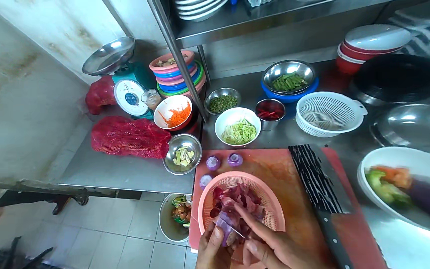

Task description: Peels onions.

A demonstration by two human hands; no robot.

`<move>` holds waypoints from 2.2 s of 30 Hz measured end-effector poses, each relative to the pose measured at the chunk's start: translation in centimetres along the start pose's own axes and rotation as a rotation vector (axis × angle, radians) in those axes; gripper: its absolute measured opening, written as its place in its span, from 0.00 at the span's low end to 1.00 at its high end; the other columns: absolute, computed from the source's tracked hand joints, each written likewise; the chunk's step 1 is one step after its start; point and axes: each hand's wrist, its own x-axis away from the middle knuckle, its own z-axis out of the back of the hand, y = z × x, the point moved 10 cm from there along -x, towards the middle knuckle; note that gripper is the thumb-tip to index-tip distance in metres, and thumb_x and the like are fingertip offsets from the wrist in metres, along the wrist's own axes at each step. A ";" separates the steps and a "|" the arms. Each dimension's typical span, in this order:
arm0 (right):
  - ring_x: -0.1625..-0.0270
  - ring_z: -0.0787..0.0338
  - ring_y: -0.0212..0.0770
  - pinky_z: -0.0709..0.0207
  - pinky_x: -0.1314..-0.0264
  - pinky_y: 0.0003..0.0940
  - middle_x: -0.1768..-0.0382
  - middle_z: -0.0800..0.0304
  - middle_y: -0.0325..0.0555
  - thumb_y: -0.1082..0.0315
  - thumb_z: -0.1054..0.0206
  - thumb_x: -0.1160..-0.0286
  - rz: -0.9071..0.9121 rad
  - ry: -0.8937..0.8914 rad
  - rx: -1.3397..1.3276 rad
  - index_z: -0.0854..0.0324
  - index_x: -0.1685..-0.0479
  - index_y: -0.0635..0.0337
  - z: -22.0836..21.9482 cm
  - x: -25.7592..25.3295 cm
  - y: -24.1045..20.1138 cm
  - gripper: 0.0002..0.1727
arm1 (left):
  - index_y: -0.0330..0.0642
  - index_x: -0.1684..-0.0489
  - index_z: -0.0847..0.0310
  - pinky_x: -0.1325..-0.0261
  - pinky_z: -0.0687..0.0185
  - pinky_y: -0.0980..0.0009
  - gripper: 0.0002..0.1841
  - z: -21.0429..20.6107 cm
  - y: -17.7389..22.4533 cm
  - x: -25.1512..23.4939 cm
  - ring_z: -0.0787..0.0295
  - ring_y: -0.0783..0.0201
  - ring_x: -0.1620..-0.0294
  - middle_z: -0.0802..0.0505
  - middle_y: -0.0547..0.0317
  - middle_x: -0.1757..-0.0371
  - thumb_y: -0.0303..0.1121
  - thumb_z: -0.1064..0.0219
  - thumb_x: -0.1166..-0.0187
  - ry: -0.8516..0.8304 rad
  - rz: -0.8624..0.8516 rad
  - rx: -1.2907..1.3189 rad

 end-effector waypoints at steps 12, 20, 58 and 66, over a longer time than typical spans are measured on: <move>0.64 0.08 0.47 0.13 0.58 0.45 0.61 0.06 0.53 0.65 0.44 0.10 0.163 0.301 0.331 0.19 0.22 0.49 1.7 0.1 -0.2 0.22 | 0.30 0.39 0.25 0.51 0.10 0.68 0.43 -0.3 2.7 -0.2 0.09 0.67 0.58 0.07 0.55 0.55 0.49 0.10 0.52 0.068 -0.250 -0.240; 0.62 0.11 0.33 0.16 0.54 0.33 0.55 0.08 0.42 0.63 0.49 0.08 -0.226 0.224 0.059 0.26 0.16 0.47 3.3 -0.6 5.4 0.24 | 0.33 0.38 0.20 0.48 0.11 0.67 0.39 -0.5 1.4 -0.1 0.08 0.63 0.57 0.07 0.50 0.54 0.52 0.15 0.44 -0.110 -0.071 -0.062; 0.62 0.07 0.45 0.13 0.54 0.45 0.56 0.05 0.50 0.65 0.46 0.10 0.022 0.285 0.279 0.22 0.19 0.50 0.7 -0.1 1.4 0.23 | 0.32 0.41 0.20 0.44 0.10 0.64 0.35 0.3 1.5 1.4 0.07 0.63 0.53 0.06 0.53 0.54 0.47 0.15 0.42 -0.030 -0.140 -0.124; 0.72 0.18 0.32 0.21 0.66 0.31 0.63 0.11 0.39 0.59 0.51 0.07 -0.338 0.184 0.032 0.34 0.11 0.47 2.6 -0.7 5.9 0.27 | 0.33 0.37 0.28 0.49 0.08 0.61 0.32 -0.3 1.1 1.2 0.05 0.55 0.56 0.07 0.44 0.50 0.48 0.24 0.30 -0.104 0.005 0.071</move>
